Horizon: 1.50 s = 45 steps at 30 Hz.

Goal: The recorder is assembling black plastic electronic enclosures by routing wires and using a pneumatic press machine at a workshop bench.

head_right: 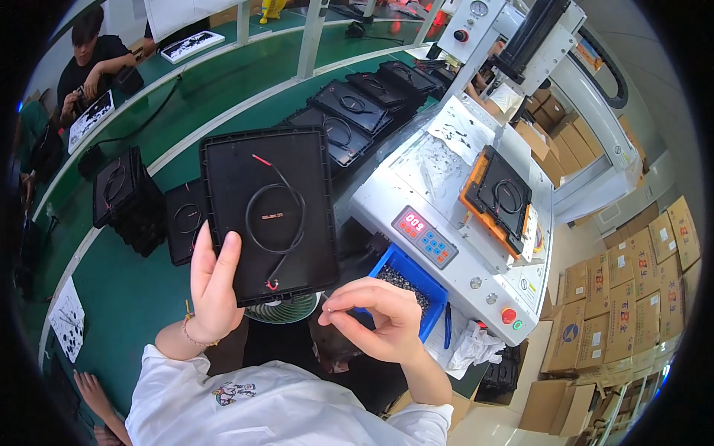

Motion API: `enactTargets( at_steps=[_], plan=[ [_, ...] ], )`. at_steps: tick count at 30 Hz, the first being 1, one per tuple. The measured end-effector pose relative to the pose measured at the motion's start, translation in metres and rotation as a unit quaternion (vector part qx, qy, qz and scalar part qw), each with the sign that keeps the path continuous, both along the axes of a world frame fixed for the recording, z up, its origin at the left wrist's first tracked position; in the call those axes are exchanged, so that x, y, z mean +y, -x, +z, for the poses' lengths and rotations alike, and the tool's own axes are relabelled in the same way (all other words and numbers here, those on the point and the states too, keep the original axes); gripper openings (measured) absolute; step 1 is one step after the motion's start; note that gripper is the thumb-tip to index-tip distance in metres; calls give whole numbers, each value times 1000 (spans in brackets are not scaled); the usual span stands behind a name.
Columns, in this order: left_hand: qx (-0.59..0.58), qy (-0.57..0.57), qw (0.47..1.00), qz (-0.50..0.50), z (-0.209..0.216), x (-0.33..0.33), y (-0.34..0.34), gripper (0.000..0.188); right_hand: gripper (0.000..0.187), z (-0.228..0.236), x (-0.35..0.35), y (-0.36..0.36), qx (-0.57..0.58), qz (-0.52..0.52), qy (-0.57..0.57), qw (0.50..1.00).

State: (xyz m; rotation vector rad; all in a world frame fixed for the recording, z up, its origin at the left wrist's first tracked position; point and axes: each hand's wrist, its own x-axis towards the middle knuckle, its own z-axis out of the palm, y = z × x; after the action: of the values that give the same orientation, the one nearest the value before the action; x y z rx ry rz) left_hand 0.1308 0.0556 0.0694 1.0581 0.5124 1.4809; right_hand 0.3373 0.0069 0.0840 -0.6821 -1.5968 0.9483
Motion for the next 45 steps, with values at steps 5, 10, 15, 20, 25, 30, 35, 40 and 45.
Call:
enactTargets(
  at_steps=[5,10,15,20,25,30,35,40,45],
  plan=[
    [-6,27,1000,3,-2,-5,-8,31,21,-8,-1,4,14,-8,27,1000],
    [14,19,1000,-1,-5,-7,-10,29,18,-2,-1,11,-196,-102,-52,974],
    [38,11,999,1,-8,-8,-11,29,22,-9,7,19,-267,-143,-203,931],
    [9,18,1000,-11,-6,-8,-15,30,22,-12,6,18,-301,-144,-200,922],
    [18,31,999,-10,-8,-7,-13,29,25,-7,2,20,-293,-164,-158,928],
    [11,35,999,-7,-10,-5,-13,29,25,-14,6,19,-290,-167,-234,913],
    [0,38,999,-22,-11,-5,-16,30,25,-15,6,16,-307,-173,-239,905],
    [-14,36,999,-37,-14,-5,-15,33,26,-13,2,17,-304,-179,-196,915],
    [-6,48,999,-17,-11,-5,-11,33,28,-11,4,18,-300,-153,-234,912]
  ],
)
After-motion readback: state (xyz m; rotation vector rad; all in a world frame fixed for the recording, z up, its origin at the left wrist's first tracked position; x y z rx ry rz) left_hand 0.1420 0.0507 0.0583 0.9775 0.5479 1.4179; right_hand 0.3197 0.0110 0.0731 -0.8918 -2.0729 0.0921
